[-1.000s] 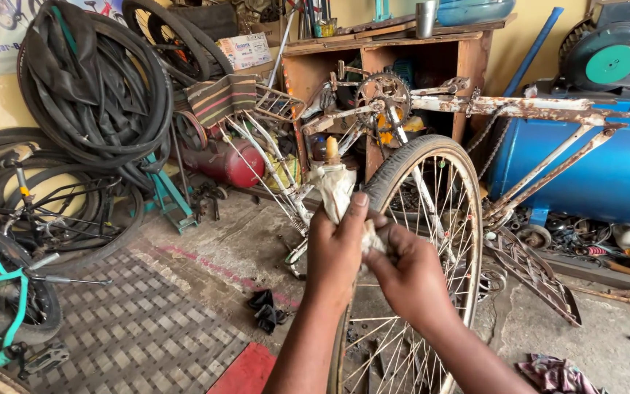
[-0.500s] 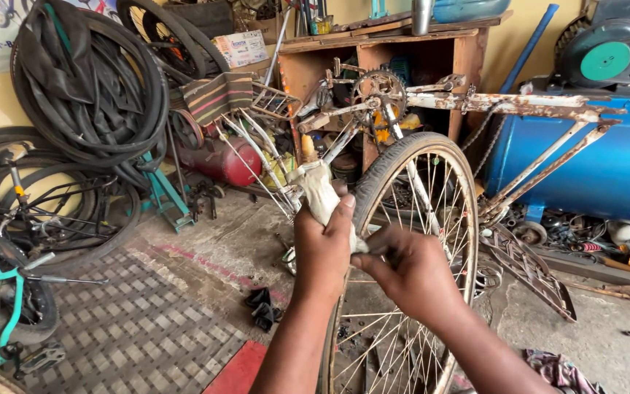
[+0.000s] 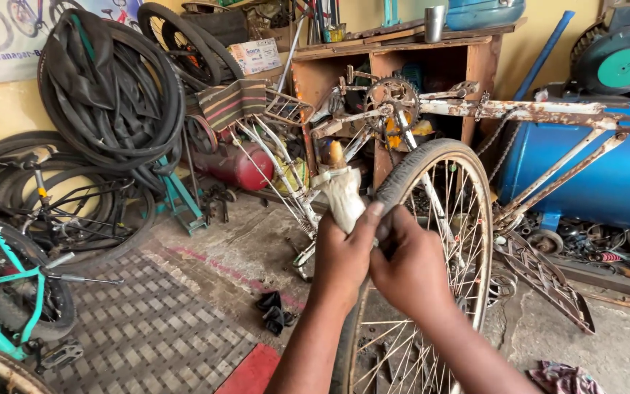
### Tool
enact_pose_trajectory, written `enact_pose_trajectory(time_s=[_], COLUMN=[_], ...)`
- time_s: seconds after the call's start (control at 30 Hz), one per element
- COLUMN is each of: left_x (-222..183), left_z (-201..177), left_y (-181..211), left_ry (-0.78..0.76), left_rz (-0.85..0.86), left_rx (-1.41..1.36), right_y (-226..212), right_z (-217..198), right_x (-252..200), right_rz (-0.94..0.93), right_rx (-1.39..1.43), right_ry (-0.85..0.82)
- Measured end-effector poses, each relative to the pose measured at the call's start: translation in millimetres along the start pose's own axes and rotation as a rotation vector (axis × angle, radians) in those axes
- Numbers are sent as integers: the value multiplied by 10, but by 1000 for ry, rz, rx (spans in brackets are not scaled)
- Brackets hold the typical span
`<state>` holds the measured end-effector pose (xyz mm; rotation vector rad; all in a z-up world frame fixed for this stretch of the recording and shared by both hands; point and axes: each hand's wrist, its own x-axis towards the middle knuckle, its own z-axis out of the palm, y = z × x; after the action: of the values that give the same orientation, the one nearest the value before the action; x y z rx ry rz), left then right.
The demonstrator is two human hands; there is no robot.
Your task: The person cleans the hub of a bicycle wheel with a cloth, removes small ball bearings, and wipes them clean using a dark rag and a patterned cloth.
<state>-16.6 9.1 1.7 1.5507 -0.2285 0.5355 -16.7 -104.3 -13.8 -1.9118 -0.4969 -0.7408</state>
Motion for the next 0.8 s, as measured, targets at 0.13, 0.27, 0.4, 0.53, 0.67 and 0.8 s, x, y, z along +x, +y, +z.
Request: enact_pose_trajectory(time_s=[0.13,0.27,0.4,0.53,0.67,0.8], left_x=[32,59,26,-39,-86,-23], left_z=[-45,-55,-31,7,-12,-50], left_y=[19,-6,25,18,14,32], left_ry=[129,182,130,46,-17,-78], left_rz=[13,-16,-69,-5,-29,30], left_rx=[44,26,-26,-182,-175,-337], right_y=[-13,-84,-136,-206,-234,-110], right_z=[-292,-224,-140,-63,-127,-451], right_x=[125,121,96,15,6,98], right_rz=[86,142,85,70,73,139], right_rx=[293,161,136,82,126,165], right_ry=[-389,-338,-193,-19,-66,-290])
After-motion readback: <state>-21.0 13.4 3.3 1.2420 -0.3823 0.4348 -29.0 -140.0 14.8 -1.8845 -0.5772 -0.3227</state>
